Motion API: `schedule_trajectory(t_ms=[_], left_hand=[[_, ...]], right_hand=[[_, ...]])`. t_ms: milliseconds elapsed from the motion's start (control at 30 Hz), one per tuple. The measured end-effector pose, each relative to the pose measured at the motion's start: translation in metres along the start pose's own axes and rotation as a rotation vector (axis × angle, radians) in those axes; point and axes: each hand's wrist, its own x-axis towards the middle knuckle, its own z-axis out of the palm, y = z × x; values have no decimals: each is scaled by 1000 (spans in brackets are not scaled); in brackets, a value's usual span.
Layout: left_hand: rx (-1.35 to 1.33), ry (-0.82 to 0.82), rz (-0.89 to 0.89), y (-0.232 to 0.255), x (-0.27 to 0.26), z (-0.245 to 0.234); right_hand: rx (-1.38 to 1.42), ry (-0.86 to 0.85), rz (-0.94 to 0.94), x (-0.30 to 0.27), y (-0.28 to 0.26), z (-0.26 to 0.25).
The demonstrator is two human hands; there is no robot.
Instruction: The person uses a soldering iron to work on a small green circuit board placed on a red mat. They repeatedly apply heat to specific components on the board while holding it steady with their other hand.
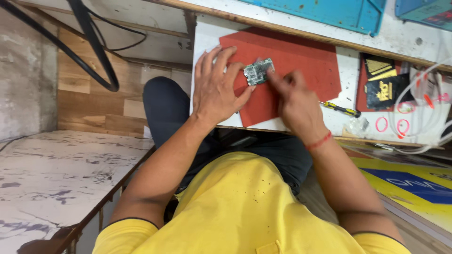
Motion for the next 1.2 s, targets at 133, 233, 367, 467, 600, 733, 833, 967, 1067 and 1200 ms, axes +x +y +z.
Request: schedule_trajectory(t_ms=[133, 233, 367, 467, 600, 733, 833, 967, 1067, 1200], left_hand=[[-13, 7, -9, 2, 2, -1], [-32, 9, -25, 5, 4, -2], [-15, 11, -18, 4, 6, -4], [-22, 27, -10, 1, 3, 0], [9, 32, 3, 2, 0, 1], [17, 32, -17, 3, -2, 5], [34, 43, -19, 6, 0, 1], [38, 29, -5, 6, 4, 0], [55, 44, 0, -3, -4, 11], [55, 51, -1, 6, 3, 2]], right_hand=[[6, -6, 31, -3, 1, -2], [-13, 33, -17, -8, -3, 1], [-14, -48, 43, -9, -11, 5], [-7, 56, 117, 3, -3, 3], [79, -48, -39, -13, -13, 4], [18, -22, 172, -3, -4, 2], [30, -84, 152, -9, -8, 0], [72, -18, 41, -8, -7, 9], [41, 40, 143, -14, 6, 12], [-41, -17, 140, -14, -4, 6]])
